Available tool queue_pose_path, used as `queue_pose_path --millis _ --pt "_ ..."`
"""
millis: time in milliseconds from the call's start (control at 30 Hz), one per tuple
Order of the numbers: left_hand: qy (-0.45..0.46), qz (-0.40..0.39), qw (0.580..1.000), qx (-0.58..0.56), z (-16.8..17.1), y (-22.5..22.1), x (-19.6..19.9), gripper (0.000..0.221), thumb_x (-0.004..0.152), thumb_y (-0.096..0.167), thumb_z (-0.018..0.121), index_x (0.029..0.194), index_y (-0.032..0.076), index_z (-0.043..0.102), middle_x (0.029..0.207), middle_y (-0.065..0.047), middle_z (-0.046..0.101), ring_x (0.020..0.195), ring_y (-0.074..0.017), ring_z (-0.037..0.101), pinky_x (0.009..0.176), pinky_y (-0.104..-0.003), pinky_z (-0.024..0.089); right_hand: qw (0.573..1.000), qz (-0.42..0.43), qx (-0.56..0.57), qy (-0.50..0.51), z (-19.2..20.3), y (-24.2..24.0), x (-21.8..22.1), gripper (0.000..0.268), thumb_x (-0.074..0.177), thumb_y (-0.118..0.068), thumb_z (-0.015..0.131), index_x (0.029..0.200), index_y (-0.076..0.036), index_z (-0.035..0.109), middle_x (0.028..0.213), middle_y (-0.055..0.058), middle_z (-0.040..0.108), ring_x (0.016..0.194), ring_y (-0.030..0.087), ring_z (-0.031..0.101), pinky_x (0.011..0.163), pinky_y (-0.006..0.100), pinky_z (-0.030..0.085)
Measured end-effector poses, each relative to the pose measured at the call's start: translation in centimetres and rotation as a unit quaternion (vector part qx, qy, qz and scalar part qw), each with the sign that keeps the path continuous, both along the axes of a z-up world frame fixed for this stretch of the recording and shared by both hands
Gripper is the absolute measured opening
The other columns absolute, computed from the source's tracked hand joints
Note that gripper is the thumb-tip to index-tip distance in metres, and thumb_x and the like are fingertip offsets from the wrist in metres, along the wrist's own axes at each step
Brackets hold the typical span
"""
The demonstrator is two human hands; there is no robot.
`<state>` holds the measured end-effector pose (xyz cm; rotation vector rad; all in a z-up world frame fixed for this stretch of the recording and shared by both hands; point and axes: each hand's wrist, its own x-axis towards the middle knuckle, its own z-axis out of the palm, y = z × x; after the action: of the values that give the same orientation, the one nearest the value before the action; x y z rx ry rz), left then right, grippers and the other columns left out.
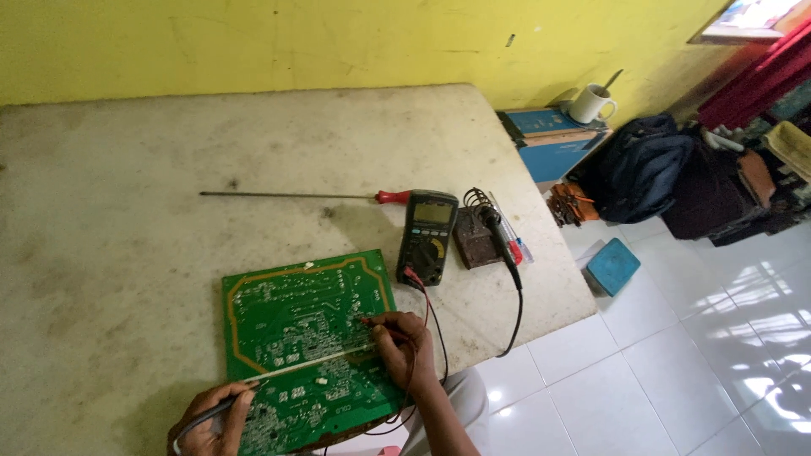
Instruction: Testing various electrical points on a circuit board using a digital multimeter to diagnose potential issues.
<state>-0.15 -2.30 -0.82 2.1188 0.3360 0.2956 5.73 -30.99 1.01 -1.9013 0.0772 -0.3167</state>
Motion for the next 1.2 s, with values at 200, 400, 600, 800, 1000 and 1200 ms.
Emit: queue_pose_path --millis 200,400,600,800,1000,1200 --pt "0.273 -0.086 0.958 0.006 -3.6 2.9 2.5 0.041 0.09 0.046 0.066 0.102 0.015 0.09 0.081 0.0 0.084 0.066 -0.0144 0.072 0.058 -0.026 0.05 0.999 -0.022 -0.043 0.024 -0.6 -0.1 0.1 0.018 0.085 -0.025 0.069 0.094 -0.015 0.081 0.078 0.003 0.071 0.074 0.016 0.065 0.068 0.031 0.051" --pt "0.305 -0.145 0.941 0.02 -7.6 4.8 3.0 0.05 0.088 0.05 0.062 0.119 0.018 0.085 0.122 -0.001 0.082 0.109 -0.0132 0.077 0.089 -0.027 0.06 0.998 -0.001 -0.061 0.022 1.3 0.1 0.0 0.027 0.087 -0.032 0.065 0.096 -0.013 0.081 0.078 0.003 0.07 0.074 0.017 0.061 0.065 0.032 0.046" --pt "0.092 -0.148 0.984 0.036 -8.1 4.1 1.3 0.04 0.088 0.043 0.064 0.094 0.01 0.086 0.098 -0.003 0.086 0.102 -0.0163 0.08 0.09 -0.031 0.062 0.999 0.0 -0.046 0.022 1.1 0.1 0.0 0.022 0.089 -0.03 0.068 0.097 -0.012 0.079 0.081 0.004 0.069 0.074 0.016 0.063 0.063 0.031 0.049" --pt "0.144 -0.193 0.97 0.035 -10.6 5.2 1.7 0.039 0.084 0.043 0.067 0.097 0.013 0.087 0.105 0.002 0.088 0.11 -0.0122 0.08 0.097 -0.028 0.062 0.998 -0.021 -0.062 0.021 0.3 0.0 -0.1 0.021 0.088 -0.03 0.07 0.096 -0.014 0.081 0.086 0.002 0.074 0.082 0.017 0.067 0.071 0.033 0.051" --pt "0.069 -0.108 0.991 -0.034 -2.1 2.0 0.4 0.027 0.088 0.026 0.07 0.091 0.002 0.082 0.103 -0.008 0.084 0.101 -0.0176 0.079 0.093 -0.03 0.06 0.998 -0.019 -0.031 0.041 0.5 0.2 -0.1 0.021 0.087 -0.026 0.069 0.096 -0.012 0.081 0.087 0.004 0.073 0.083 0.016 0.066 0.07 0.029 0.053" --pt "-0.182 -0.082 0.979 0.044 -1.8 0.9 -0.1 0.016 0.095 0.02 0.069 0.094 0.005 0.074 0.097 -0.012 0.076 0.086 -0.0217 0.072 0.08 -0.032 0.057 0.998 -0.023 -0.048 0.036 0.0 0.2 0.3 0.014 0.084 -0.019 0.067 0.089 -0.014 0.079 0.086 0.002 0.08 0.081 0.012 0.066 0.07 0.028 0.054"
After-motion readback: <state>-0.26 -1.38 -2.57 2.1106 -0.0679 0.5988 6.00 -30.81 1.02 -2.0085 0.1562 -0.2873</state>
